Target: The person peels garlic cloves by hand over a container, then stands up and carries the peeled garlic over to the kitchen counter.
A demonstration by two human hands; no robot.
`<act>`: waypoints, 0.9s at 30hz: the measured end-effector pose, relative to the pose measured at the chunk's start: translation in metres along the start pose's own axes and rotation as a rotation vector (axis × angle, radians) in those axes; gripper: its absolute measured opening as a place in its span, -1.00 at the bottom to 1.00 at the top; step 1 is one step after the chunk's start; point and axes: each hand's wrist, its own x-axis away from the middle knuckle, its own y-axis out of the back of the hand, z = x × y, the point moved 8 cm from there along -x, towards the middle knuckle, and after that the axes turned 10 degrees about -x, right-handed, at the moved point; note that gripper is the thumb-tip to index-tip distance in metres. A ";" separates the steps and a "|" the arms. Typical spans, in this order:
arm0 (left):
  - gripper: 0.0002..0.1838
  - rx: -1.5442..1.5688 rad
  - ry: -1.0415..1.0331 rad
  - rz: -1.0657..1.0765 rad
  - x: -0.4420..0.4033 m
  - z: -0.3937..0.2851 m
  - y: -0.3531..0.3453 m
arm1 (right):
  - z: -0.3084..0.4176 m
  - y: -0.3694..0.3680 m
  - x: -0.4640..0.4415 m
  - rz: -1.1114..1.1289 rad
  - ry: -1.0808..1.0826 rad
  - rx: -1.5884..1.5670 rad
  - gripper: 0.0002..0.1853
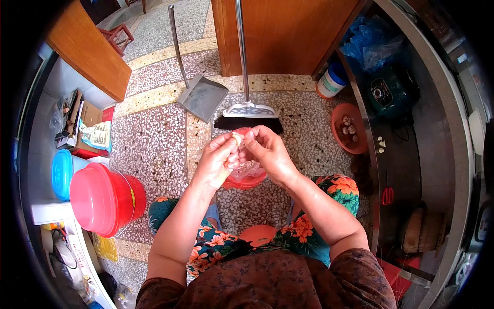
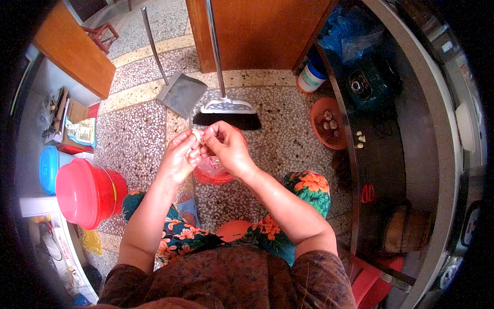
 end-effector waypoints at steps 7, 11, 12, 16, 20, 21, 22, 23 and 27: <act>-0.84 -0.038 0.001 -0.038 -0.001 0.003 0.003 | -0.006 -0.008 0.001 0.060 -0.065 -0.047 -0.87; -0.78 -0.081 -0.035 -0.001 0.000 -0.001 -0.003 | -0.006 -0.008 0.000 0.050 -0.017 -0.021 -0.87; -0.78 -0.081 -0.035 -0.001 0.001 -0.002 -0.005 | -0.006 -0.008 0.000 0.049 -0.017 -0.021 -0.87; -0.78 -0.193 -0.098 -0.109 0.003 -0.006 0.000 | 0.001 -0.002 0.000 -0.005 0.094 0.214 -0.89; -0.76 -0.313 -0.140 -0.132 0.004 -0.007 0.003 | 0.028 -0.007 0.006 -0.056 0.321 0.608 -0.89; -0.76 -0.313 -0.140 -0.133 0.004 -0.008 0.003 | 0.028 -0.007 0.006 -0.055 0.321 0.608 -0.89; -0.78 -0.379 -0.145 -0.157 0.005 -0.010 0.004 | 0.027 -0.008 0.005 -0.033 0.320 0.584 -0.89; -0.80 -0.445 -0.148 -0.182 0.005 -0.013 0.004 | 0.026 -0.009 0.005 -0.013 0.318 0.559 -0.89; -0.83 -0.550 -0.217 -0.187 0.007 -0.022 -0.001 | 0.011 -0.004 0.002 0.036 0.183 0.393 -0.90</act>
